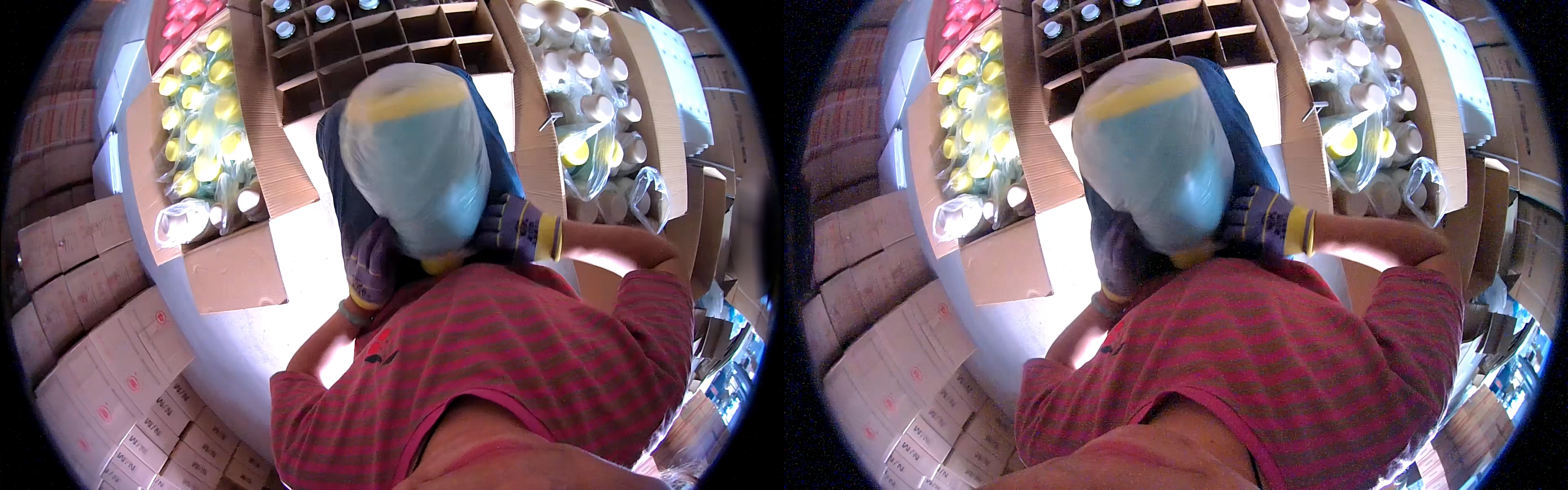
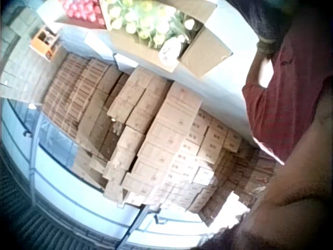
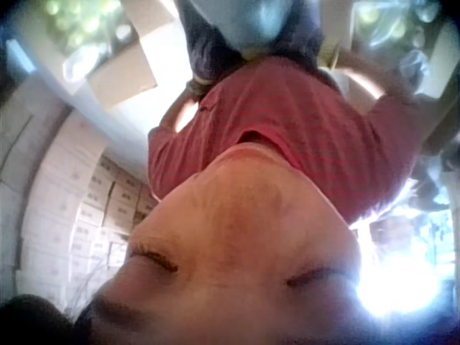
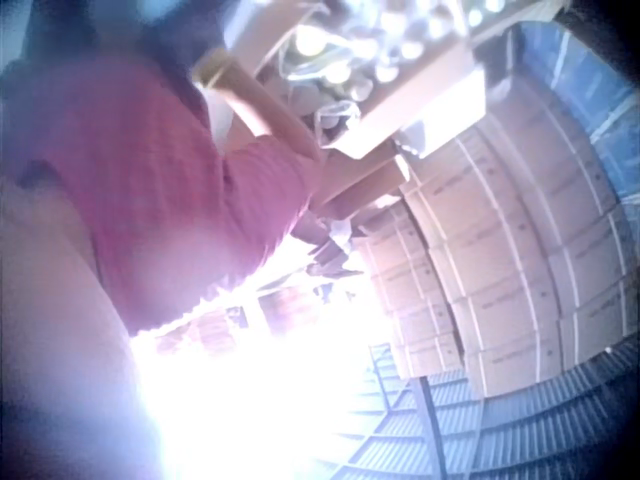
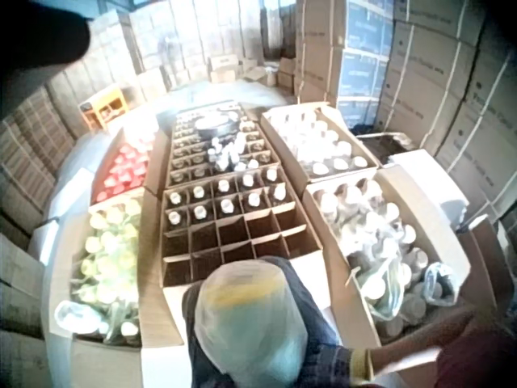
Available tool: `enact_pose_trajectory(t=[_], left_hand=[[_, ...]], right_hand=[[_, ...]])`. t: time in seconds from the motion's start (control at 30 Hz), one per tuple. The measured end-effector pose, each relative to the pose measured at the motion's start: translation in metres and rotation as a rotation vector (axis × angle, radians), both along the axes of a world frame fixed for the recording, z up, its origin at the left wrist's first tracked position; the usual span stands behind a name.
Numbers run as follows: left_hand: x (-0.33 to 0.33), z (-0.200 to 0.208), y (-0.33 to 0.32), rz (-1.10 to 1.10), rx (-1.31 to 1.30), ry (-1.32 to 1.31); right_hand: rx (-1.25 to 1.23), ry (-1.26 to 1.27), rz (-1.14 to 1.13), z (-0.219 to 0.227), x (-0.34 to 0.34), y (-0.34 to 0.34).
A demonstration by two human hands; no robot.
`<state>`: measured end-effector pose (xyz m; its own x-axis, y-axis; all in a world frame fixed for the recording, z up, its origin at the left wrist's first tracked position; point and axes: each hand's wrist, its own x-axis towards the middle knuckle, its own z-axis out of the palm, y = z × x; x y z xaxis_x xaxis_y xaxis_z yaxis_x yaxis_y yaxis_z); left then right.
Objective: The person assembles plastic containers by inserting inner components into the main body and securing the lids. They handle multiple containers, including a yellow-lidded teal container and a beige container, repeatedly opening and closing them to ensure proper fit before placing them into cardboard boxes.
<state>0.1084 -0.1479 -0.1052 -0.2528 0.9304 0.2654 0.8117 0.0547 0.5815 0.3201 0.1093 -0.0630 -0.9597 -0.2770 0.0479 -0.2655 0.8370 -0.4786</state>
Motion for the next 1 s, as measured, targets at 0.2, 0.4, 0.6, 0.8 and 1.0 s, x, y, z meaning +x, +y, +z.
enact_pose_trajectory(t=[0.2,0.4,0.6,0.8,1.0], left_hand=[[0.011,0.005,-0.016,-0.113,-0.003,-0.07],[-0.005,0.004,-0.039,0.119,0.061,-1.301],[-0.077,0.139,0.013,0.268,0.541,0.173],[-0.033,0.236,0.094,-0.069,0.471,0.976],[-0.02,0.228,0.096,0.07,0.409,0.866]], right_hand=[[-0.157,-0.125,-0.012,-0.017,-0.016,-0.033],[-1.165,-0.174,-0.29,0.065,-0.101,-0.066],[-1.697,-0.205,0.195,0.17,-0.128,-0.068],[-1.957,0.138,-0.221,0.141,-0.145,-0.021],[-1.178,0.304,-0.582,0.082,-0.073,-0.052]])
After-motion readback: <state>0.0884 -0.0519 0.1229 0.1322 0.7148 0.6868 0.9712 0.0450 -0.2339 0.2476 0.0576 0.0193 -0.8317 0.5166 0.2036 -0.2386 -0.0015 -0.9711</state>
